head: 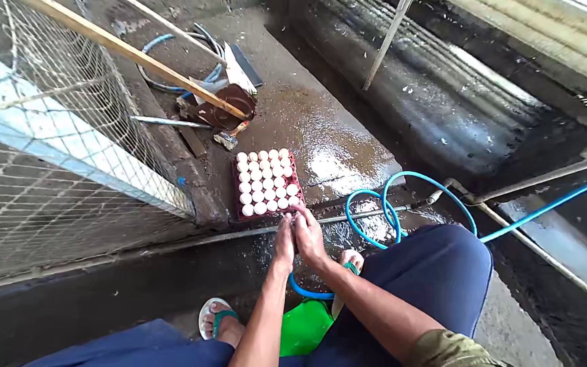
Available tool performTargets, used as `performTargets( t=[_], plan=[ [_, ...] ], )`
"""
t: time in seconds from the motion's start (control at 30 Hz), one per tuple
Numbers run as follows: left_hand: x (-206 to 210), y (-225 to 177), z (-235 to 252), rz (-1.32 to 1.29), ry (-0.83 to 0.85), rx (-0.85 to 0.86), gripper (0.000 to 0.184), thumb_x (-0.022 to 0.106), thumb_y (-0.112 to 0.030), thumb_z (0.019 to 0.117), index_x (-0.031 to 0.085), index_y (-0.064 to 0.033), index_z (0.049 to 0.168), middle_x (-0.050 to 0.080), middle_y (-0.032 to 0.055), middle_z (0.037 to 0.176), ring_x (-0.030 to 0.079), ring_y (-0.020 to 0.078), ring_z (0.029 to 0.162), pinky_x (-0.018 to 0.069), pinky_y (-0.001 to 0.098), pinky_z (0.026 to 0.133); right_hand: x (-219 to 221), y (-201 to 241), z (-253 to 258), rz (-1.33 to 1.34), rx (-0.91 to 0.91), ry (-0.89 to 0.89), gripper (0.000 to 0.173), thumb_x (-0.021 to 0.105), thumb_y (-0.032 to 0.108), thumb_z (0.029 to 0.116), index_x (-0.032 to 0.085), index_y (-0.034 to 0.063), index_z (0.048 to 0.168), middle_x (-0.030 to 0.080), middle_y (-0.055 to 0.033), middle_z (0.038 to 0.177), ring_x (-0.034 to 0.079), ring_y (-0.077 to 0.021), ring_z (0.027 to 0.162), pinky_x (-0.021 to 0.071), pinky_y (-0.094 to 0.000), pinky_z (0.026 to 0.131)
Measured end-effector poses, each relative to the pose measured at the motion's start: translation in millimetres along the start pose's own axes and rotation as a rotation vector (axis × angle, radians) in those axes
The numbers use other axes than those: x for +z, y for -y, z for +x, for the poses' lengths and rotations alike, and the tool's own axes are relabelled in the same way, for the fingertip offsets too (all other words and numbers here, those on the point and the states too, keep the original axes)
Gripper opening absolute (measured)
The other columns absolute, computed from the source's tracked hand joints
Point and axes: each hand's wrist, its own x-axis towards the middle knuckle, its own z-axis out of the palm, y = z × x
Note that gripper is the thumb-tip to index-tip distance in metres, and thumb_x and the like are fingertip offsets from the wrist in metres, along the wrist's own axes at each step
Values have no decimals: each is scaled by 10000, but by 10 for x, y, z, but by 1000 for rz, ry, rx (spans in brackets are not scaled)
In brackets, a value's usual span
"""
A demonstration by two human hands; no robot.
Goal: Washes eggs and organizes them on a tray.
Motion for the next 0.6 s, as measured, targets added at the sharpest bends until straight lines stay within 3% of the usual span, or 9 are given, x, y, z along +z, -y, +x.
performTargets(
  t=[0.1,0.13,0.2,0.27,0.33,0.43,0.5,0.57,0.6],
  plan=[
    [48,-28,-12,145,-83,59,498,260,-250,1125,577,75,1330,613,240,1290,585,274,1202,452,456,1049,62,26,88,2,93,-45,430,385,198,1070,535,36,1439,606,-206,1365,586,-286,1248,479,-503,1026],
    [60,-27,4,149,-136,92,461,291,-210,1117,602,100,1256,634,243,1205,601,262,1127,465,439,1008,89,31,-11,-15,47,-21,453,348,191,1073,527,8,1446,572,-215,1422,550,-285,1314,449,-486,1084],
    [20,8,9,120,-117,100,421,301,-172,1112,586,96,1267,629,207,1221,589,198,1127,461,363,1017,114,-27,-153,-15,-66,11,476,353,148,1029,557,-25,1422,452,-238,1548,404,-302,1469,342,-454,1204],
    [-8,-2,-4,111,-55,35,480,255,-253,1127,585,41,1315,638,179,1217,608,199,1096,500,388,959,86,-18,11,8,20,-33,453,398,165,1037,562,-1,1425,514,-218,1501,479,-297,1410,403,-482,1154],
    [28,-23,7,123,-91,26,482,266,-259,1125,619,47,1243,650,182,1109,619,225,1003,514,424,890,89,29,100,28,140,-49,436,411,189,1066,489,15,1458,569,-227,1390,562,-310,1269,466,-515,1042],
    [24,-7,30,164,-121,61,408,325,-175,1107,620,93,1193,645,197,1127,599,214,1049,473,390,964,122,-12,-126,10,18,-13,481,364,159,1040,461,-39,1468,488,-241,1492,473,-296,1393,392,-455,1156],
    [-17,-3,17,175,-58,9,482,262,-252,1124,614,51,1255,645,187,1156,612,223,1053,501,415,931,105,-4,27,56,97,-62,493,425,147,1031,421,-10,1499,531,-239,1450,538,-301,1324,465,-474,1074],
    [4,6,4,184,-89,28,477,271,-245,1120,630,57,1206,644,190,1101,610,233,1012,504,432,901,110,18,85,87,182,-75,501,468,165,1041,378,11,1509,541,-239,1409,558,-310,1269,485,-495,1022],
    [16,22,14,206,-136,83,427,316,-188,1104,642,84,1150,654,195,1056,616,227,985,498,418,898,129,12,-19,47,121,-53,505,440,179,1043,392,-10,1508,528,-238,1443,539,-303,1316,463,-480,1072]
  ],
)
